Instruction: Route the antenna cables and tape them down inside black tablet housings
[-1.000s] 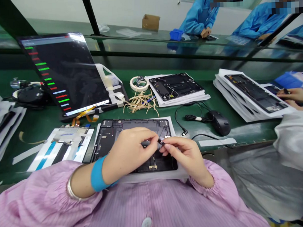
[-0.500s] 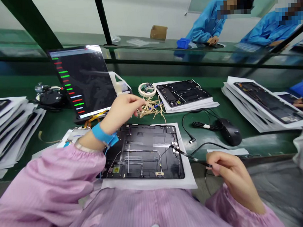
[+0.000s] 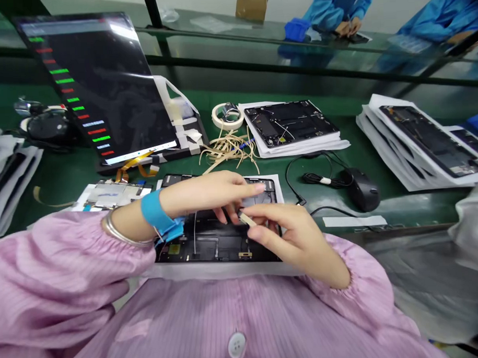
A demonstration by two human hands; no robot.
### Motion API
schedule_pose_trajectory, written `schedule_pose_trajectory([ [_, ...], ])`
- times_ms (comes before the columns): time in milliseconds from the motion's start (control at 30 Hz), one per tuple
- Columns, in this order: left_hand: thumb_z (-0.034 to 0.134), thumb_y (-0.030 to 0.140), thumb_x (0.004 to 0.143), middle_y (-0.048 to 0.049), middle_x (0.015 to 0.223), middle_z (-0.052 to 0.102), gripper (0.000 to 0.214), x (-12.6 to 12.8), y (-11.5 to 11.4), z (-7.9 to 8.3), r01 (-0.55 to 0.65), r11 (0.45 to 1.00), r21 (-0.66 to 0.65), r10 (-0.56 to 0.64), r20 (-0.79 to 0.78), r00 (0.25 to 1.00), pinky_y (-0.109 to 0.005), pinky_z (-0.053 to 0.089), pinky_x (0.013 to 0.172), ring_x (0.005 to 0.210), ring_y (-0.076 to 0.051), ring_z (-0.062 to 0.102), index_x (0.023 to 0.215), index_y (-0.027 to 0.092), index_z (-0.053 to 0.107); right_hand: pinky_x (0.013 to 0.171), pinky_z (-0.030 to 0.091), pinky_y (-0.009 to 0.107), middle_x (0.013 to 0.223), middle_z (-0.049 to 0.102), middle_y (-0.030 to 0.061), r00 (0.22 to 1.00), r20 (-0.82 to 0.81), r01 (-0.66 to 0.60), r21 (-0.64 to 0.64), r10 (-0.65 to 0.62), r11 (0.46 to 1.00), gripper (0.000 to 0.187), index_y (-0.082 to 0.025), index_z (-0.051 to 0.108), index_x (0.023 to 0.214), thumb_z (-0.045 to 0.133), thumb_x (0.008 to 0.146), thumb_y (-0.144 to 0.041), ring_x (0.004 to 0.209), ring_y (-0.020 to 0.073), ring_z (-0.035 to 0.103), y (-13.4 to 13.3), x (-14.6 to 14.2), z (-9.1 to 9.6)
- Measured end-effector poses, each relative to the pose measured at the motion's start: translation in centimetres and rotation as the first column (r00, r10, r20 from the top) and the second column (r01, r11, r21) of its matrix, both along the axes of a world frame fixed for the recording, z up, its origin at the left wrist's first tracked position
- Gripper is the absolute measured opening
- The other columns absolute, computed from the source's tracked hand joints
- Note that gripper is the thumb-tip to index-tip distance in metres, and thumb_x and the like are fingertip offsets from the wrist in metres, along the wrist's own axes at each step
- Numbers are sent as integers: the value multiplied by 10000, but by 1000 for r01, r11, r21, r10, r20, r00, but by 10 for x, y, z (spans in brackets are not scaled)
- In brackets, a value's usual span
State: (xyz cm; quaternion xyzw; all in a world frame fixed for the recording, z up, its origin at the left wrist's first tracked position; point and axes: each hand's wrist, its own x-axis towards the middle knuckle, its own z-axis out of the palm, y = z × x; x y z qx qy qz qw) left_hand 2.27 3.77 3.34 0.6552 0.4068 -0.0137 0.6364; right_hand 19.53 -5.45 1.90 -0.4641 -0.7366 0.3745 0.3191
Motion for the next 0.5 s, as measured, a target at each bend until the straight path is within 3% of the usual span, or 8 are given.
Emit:
schedule_pose_trajectory([
  [33, 572, 399, 784, -42, 760, 703, 304, -2, 3, -4, 0, 998, -55, 0, 8, 1000, -257, 503, 540, 688, -192, 678, 995, 180, 576, 594, 464, 245, 778, 687, 5, 1000, -4, -16, 26, 17, 1000, 231, -217, 659, 1005, 549, 884, -380, 667, 134, 615, 0, 2, -1],
  [100, 612, 256, 717, -37, 781, 712, 363, -8, 10, -12, 11, 998, -67, -12, -17, 1000, -253, 510, 560, 713, -192, 685, 1067, 178, 556, 646, 475, 263, 852, 697, 14, 996, 2, 87, 64, -88, 994, 248, -232, 654, 1037, 495, 917, -378, 756, 149, 633, -2, 10, -5],
  [200, 579, 188, 686, -24, 732, 716, 371, -18, 18, -20, 73, 994, 86, -62, -127, 990, -236, 486, 546, 658, -179, 677, 1057, 170, 587, 666, 468, 278, 886, 689, 18, 936, 124, 318, 111, -330, 942, 177, -231, 652, 962, 491, 923, -292, 765, 151, 621, -7, 23, -19],
  [267, 574, 194, 685, -6, 665, 705, 284, -21, 18, -23, 115, 961, 251, -61, -213, 975, -225, 459, 536, 609, -164, 660, 960, 183, 644, 709, 465, 303, 896, 670, 33, 915, 221, 311, 148, -338, 939, 132, -215, 640, 930, 515, 903, -246, 798, 167, 605, -9, 25, -32],
  [367, 566, 203, 679, -3, 662, 698, 152, -23, 12, -25, 165, 869, 466, -16, -306, 952, -230, 410, 529, 590, -152, 625, 756, 209, 697, 802, 449, 375, 914, 620, 67, 895, 313, 251, 236, -318, 939, 134, -190, 629, 944, 512, 883, -204, 896, 211, 567, -9, 23, -50],
  [433, 554, 225, 692, -6, 685, 695, 141, -24, 7, -27, 191, 820, 539, 6, -343, 939, -242, 380, 530, 594, -151, 597, 679, 219, 694, 833, 433, 419, 941, 597, 82, 873, 350, 245, 288, -340, 926, 150, -186, 622, 980, 521, 870, -200, 931, 234, 544, -9, 21, -58],
  [500, 539, 253, 719, -4, 691, 685, 154, -25, 6, -29, 205, 811, 547, 2, -354, 935, -247, 362, 532, 591, -148, 573, 674, 219, 682, 854, 418, 442, 986, 590, 92, 863, 375, 231, 306, -340, 924, 181, -189, 608, 1027, 536, 862, -206, 962, 245, 528, -11, 20, -61],
])
